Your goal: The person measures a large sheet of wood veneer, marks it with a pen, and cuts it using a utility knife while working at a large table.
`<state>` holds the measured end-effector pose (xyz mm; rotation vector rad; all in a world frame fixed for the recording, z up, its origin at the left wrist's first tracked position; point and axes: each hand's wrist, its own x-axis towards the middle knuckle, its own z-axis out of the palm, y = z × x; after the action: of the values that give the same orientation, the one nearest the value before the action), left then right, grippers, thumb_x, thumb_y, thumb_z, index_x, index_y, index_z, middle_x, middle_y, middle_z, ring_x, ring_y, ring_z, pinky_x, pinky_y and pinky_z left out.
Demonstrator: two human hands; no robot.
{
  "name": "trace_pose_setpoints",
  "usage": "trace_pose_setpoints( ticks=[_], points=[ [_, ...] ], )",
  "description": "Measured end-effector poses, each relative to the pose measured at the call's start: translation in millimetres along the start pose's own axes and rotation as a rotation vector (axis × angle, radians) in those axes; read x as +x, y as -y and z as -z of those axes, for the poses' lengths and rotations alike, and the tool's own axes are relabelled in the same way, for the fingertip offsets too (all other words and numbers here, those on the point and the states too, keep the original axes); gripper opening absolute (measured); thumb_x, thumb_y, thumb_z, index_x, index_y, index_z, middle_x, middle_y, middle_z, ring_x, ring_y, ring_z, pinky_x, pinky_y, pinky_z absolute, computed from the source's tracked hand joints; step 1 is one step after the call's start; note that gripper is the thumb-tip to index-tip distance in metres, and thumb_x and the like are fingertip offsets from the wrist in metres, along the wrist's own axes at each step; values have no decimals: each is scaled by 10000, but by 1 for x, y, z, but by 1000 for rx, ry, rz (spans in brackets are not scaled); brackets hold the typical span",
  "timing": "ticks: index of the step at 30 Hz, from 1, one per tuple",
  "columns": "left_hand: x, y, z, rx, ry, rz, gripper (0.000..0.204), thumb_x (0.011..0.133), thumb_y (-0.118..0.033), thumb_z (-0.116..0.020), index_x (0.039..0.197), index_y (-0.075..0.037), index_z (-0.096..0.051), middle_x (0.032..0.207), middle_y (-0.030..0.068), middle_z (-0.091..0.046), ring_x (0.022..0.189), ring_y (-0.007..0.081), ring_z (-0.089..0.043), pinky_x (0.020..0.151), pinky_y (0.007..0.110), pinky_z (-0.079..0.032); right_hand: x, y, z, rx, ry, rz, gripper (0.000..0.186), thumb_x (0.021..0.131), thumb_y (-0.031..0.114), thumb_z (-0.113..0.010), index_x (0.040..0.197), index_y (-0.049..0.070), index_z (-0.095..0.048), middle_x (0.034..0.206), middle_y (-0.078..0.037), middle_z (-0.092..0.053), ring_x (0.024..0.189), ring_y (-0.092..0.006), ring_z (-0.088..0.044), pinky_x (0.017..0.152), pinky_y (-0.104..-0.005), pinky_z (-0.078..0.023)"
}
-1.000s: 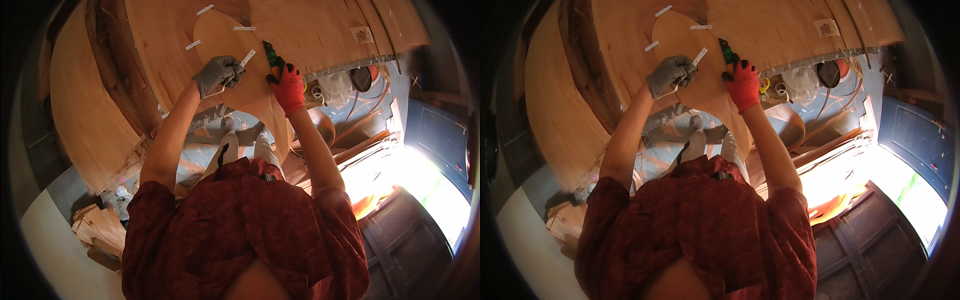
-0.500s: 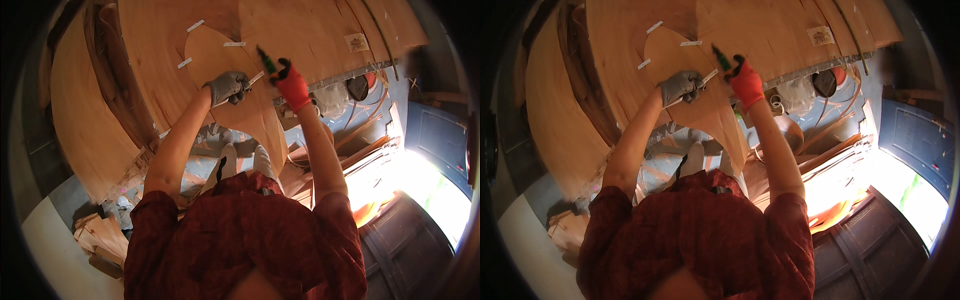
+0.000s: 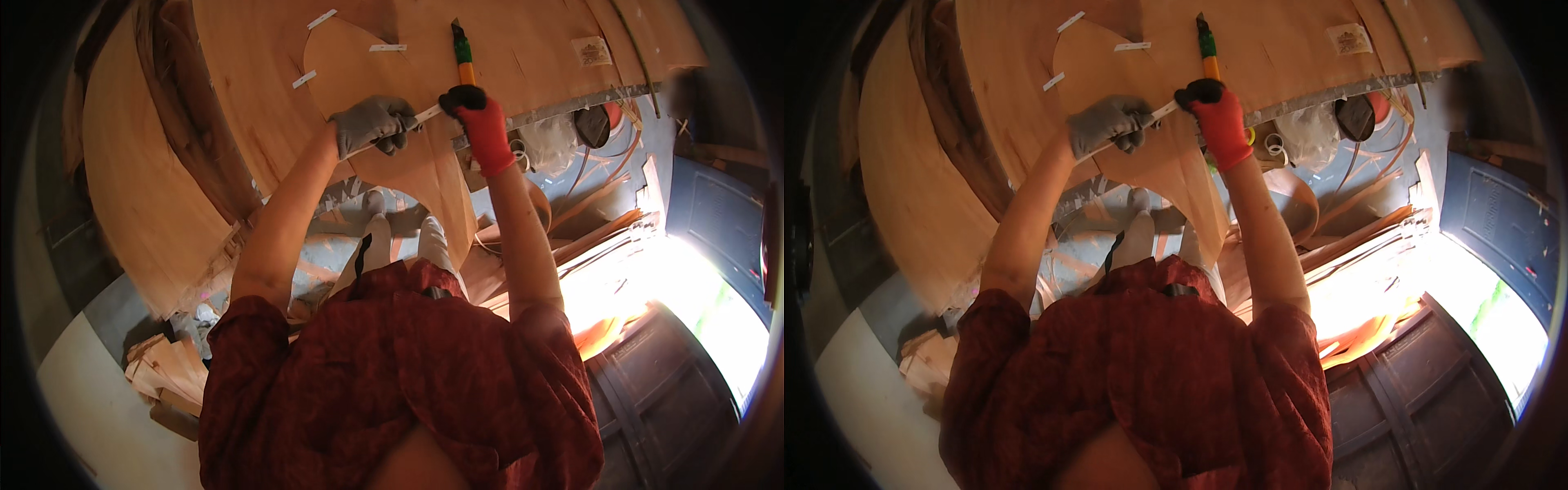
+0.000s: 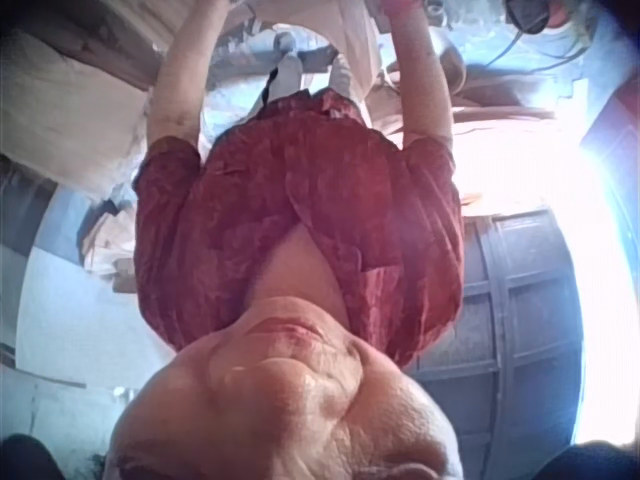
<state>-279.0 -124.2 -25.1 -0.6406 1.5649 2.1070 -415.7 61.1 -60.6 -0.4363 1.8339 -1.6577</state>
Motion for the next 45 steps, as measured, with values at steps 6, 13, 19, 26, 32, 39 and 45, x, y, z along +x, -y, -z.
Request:
trace_pose_setpoints(
  ticks=[6,13,19,26,32,39,45],
  points=[
    [-87,27,23,80,-214,79,213,929,-181,-613,918,31,-622,626,61,-600,485,105,-538,461,237,-407,-10,-23,21,-53,-199,96,186,768,123,-782,840,-3,-666,837,-53,-638,748,-132,-594,693,-275,-482],
    [-128,110,45,-149,-438,113,177,898,-138,-605,877,37,-610,596,100,-607,433,122,-525,420,243,-384,-20,-63,6,-404,-274,328,208,687,124,-784,860,50,-696,1002,-96,-633,941,-264,-607,808,-357,-489],
    [-109,110,32,-235,-571,215,109,869,-77,-609,835,24,-631,557,74,-546,426,131,-498,398,280,-377,-18,-82,9,-598,-296,356,194,708,178,-754,884,103,-719,1059,-116,-634,1032,-348,-568,897,-432,-457],
    [-101,123,37,-213,-603,222,140,868,-95,-618,896,38,-650,603,75,-566,451,130,-522,398,280,-372,-20,-80,6,-472,-286,340,156,683,143,-754,836,122,-729,1067,-109,-636,1032,-336,-567,898,-435,-459],
    [-104,129,38,-156,-600,189,163,873,-109,-641,909,49,-654,639,71,-586,474,126,-545,415,271,-389,-19,-83,9,-573,-266,378,161,664,126,-747,824,119,-725,1076,-117,-631,1036,-341,-561,908,-446,-454],
    [-106,126,33,-190,-605,189,150,869,-103,-657,883,47,-656,642,61,-587,463,121,-550,389,266,-375,-18,-89,10,-709,-277,425,198,670,147,-749,858,109,-705,1102,-124,-617,1056,-356,-543,913,-460,-439],
    [-104,133,33,-206,-617,166,128,867,-90,-650,857,37,-656,631,60,-588,458,118,-554,371,265,-361,-20,-75,2,-802,-308,419,230,675,167,-763,879,95,-685,1100,-130,-615,1038,-354,-550,903,-453,-442]
  ],
)
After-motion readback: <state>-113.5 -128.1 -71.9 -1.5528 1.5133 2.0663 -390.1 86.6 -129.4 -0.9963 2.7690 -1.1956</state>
